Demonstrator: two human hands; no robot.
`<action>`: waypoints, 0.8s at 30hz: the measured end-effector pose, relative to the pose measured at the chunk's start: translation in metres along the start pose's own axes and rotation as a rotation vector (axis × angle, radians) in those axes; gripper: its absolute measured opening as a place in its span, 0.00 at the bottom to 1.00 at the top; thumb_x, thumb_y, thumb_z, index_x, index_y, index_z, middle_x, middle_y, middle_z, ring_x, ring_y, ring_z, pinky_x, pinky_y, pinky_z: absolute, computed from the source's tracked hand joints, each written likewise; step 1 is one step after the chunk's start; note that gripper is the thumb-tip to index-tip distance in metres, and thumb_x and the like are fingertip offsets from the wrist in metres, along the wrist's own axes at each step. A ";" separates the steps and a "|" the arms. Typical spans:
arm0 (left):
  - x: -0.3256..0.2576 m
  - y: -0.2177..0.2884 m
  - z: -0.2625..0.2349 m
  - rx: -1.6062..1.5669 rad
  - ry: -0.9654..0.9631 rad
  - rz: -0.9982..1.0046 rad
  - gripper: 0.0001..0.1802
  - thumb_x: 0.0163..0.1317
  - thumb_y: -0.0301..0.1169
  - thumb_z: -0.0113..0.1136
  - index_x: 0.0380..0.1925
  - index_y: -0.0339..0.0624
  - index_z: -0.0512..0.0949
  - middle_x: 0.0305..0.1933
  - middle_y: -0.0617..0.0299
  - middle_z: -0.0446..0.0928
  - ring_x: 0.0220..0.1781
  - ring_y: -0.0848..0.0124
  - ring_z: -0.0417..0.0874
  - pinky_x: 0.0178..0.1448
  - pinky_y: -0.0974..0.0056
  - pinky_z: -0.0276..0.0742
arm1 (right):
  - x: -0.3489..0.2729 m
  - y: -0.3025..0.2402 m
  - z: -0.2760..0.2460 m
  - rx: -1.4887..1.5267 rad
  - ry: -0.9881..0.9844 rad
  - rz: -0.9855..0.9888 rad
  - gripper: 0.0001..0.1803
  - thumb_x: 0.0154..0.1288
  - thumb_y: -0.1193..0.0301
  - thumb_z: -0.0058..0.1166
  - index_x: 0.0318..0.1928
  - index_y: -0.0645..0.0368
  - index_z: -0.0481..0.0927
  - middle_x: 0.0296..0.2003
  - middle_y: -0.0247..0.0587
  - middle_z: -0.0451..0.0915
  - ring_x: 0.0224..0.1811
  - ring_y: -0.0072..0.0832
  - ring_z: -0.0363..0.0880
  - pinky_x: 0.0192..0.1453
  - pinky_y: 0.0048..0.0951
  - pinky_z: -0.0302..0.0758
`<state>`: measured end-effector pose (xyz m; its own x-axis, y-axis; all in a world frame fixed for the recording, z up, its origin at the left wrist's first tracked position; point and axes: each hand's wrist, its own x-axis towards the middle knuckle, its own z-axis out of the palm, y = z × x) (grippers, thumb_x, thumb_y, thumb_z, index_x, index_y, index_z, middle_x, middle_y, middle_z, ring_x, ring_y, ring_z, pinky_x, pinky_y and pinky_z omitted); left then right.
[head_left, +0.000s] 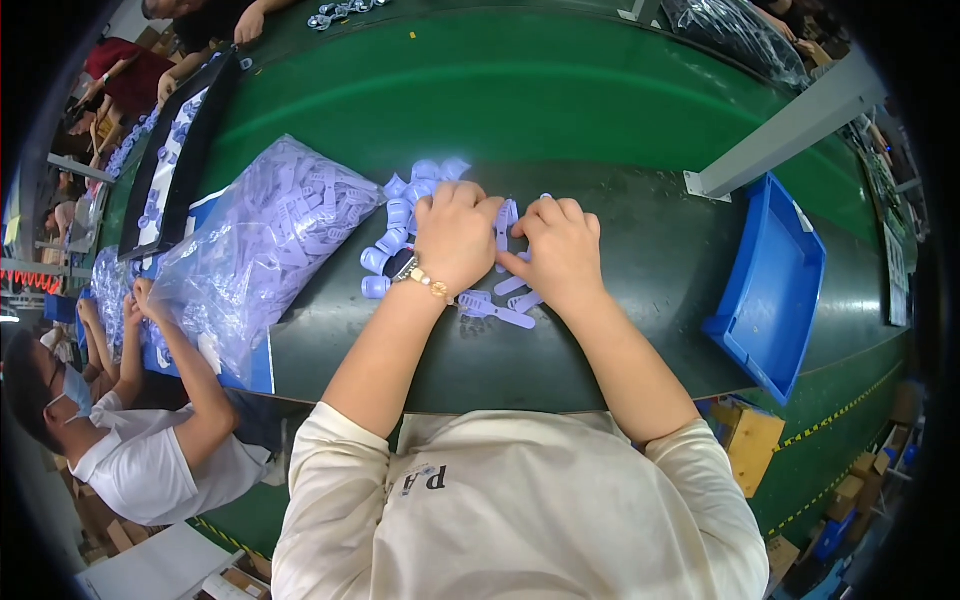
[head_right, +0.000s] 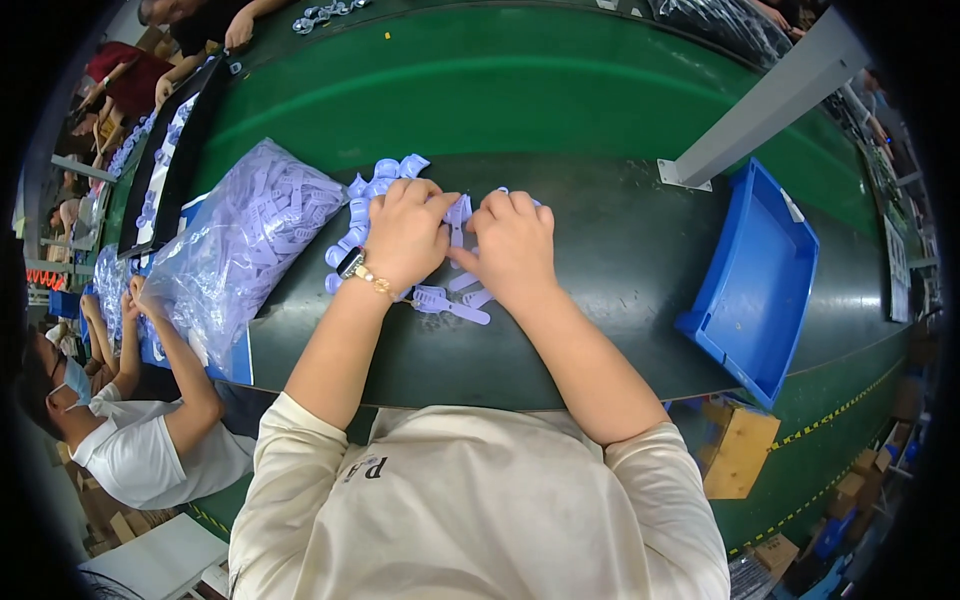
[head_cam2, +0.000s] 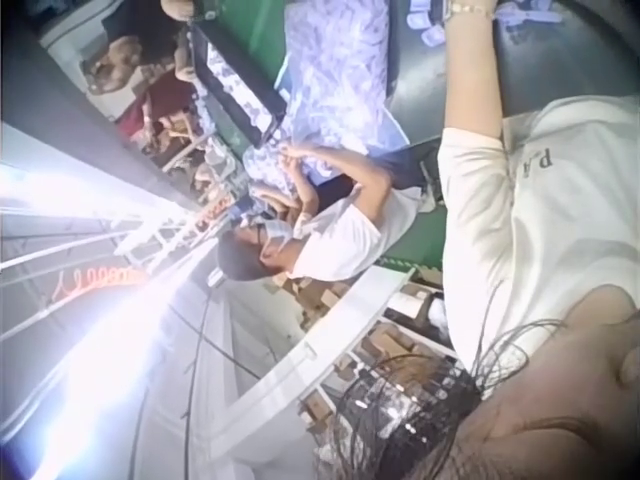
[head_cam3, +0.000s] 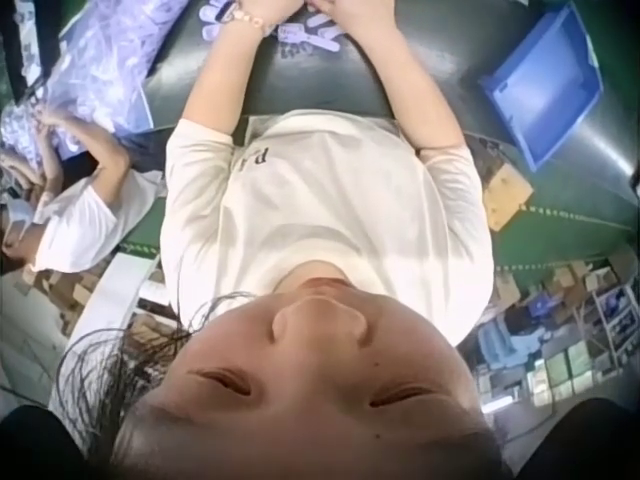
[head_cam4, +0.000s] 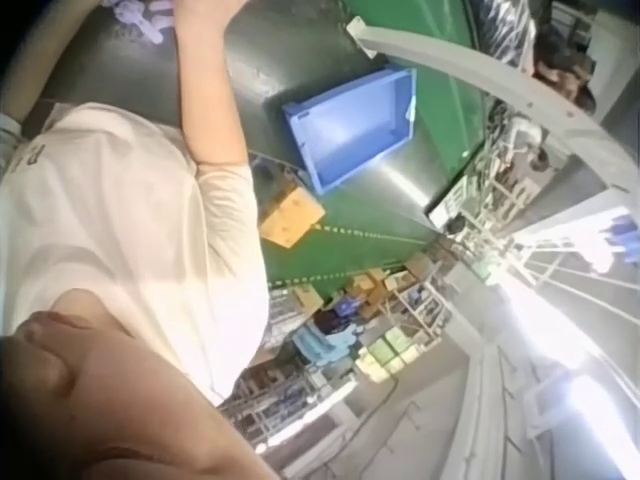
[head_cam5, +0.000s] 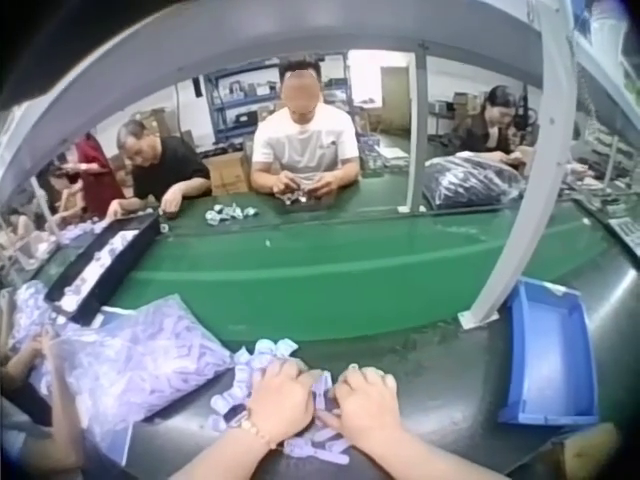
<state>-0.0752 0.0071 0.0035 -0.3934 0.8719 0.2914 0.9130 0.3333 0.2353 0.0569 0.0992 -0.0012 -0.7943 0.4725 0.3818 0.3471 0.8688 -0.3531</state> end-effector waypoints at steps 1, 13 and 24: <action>-0.001 -0.002 0.004 -0.029 0.031 0.047 0.16 0.49 0.27 0.63 0.41 0.46 0.82 0.45 0.64 0.77 0.53 0.60 0.74 0.53 0.53 0.67 | 0.001 -0.002 0.001 -0.012 0.022 -0.005 0.15 0.38 0.63 0.72 0.29 0.50 0.82 0.38 0.27 0.75 0.46 0.30 0.71 0.47 0.37 0.63; -0.001 -0.007 -0.017 -0.212 -0.058 -0.012 0.19 0.47 0.28 0.68 0.42 0.44 0.79 0.42 0.62 0.81 0.49 0.61 0.79 0.52 0.55 0.66 | -0.001 -0.005 -0.001 0.057 0.146 -0.063 0.12 0.41 0.67 0.70 0.30 0.50 0.83 0.38 0.26 0.76 0.46 0.30 0.71 0.48 0.36 0.64; -0.010 0.004 -0.022 -1.308 -0.173 -0.289 0.14 0.57 0.28 0.66 0.43 0.41 0.77 0.37 0.62 0.81 0.37 0.76 0.81 0.35 0.73 0.71 | 0.002 0.004 -0.015 1.268 -0.084 0.407 0.03 0.63 0.74 0.58 0.37 0.59 0.80 0.35 0.34 0.81 0.39 0.21 0.76 0.45 0.26 0.73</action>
<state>-0.0701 -0.0081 0.0220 -0.4451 0.8954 -0.0150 -0.0089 0.0123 0.9999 0.0637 0.1056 0.0110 -0.7896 0.6132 0.0227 -0.0988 -0.0905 -0.9910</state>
